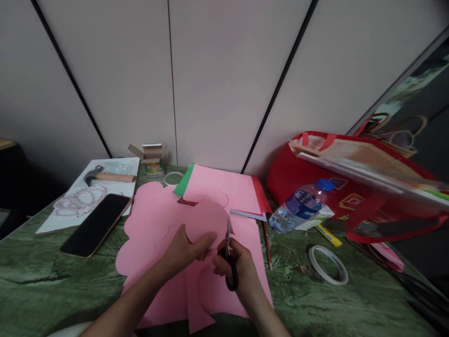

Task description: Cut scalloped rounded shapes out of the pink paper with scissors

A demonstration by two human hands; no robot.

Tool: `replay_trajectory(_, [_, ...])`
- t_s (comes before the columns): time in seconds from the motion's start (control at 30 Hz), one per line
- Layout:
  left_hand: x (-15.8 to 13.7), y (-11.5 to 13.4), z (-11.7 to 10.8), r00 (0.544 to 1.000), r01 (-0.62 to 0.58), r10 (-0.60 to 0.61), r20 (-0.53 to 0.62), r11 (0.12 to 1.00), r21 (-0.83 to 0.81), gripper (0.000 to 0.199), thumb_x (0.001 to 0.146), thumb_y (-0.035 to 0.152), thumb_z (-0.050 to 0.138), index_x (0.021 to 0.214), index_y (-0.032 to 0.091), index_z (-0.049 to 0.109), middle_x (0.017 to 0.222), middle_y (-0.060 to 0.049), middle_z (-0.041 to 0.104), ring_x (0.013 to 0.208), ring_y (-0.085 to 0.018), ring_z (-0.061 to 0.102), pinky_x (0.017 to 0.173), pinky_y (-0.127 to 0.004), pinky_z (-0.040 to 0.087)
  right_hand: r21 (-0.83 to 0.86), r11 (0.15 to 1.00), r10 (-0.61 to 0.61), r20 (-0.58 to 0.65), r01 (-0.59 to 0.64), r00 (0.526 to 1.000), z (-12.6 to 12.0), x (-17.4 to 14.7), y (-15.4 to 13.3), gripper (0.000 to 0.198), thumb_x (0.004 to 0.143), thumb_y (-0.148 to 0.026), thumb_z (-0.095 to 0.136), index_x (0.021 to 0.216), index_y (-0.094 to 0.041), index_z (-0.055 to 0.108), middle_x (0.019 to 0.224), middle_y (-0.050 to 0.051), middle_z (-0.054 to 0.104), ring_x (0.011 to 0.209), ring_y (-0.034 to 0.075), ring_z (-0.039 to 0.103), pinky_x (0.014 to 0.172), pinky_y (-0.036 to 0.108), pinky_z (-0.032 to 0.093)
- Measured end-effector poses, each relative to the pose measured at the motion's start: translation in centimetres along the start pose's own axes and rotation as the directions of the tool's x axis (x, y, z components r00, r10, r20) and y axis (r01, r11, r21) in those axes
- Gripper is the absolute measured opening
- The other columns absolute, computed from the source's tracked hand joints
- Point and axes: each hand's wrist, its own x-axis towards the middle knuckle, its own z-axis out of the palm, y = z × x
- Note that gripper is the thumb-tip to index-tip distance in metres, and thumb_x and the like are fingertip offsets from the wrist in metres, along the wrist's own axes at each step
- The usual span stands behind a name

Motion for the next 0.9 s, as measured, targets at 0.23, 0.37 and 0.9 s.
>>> replay_trajectory(0.23, [-0.08,-0.09,-0.13,1.000,-0.025,0.025,0.016,1.000,-0.004,0.031,0.071,0.028,0.057,0.044,0.014,0.051,0.036,0.003,0.047,0.035,-0.009,0.045,0.037,-0.020,0.035,-0.010,1.000,0.019,0.003,-0.019,1.000,-0.09,0.00,0.11,0.026,0.056,-0.025,0.070,0.066,-0.017,0.048,0.043,-0.008,0.049,0.035,0.006,0.041,0.036,0.019,0.032])
replay_trajectory(0.37, [-0.11,-0.08,-0.20,1.000,-0.023,0.023,-0.008,1.000,0.001,0.032,0.071,0.029,0.057,0.044,0.014,0.051,0.036,0.003,0.047,0.035,-0.009,0.045,0.038,-0.020,0.035,-0.004,1.000,0.012,0.013,-0.012,1.000,-0.13,-0.06,0.10,0.026,0.057,-0.026,0.070,0.066,-0.018,0.047,0.042,-0.010,0.046,0.034,0.005,0.039,0.036,0.018,0.031])
replay_trajectory(0.9, [0.03,0.78,-0.44,0.995,-0.099,0.099,-0.020,0.995,0.025,0.042,0.074,0.032,0.052,0.036,0.016,0.044,0.034,0.003,0.041,0.035,-0.008,0.041,0.039,-0.022,0.033,-0.021,1.000,0.018,0.005,-0.017,1.000,0.02,-0.22,-0.13,0.029,0.056,-0.030,0.071,0.065,-0.017,0.047,0.040,-0.011,0.044,0.032,0.005,0.039,0.033,0.017,0.032])
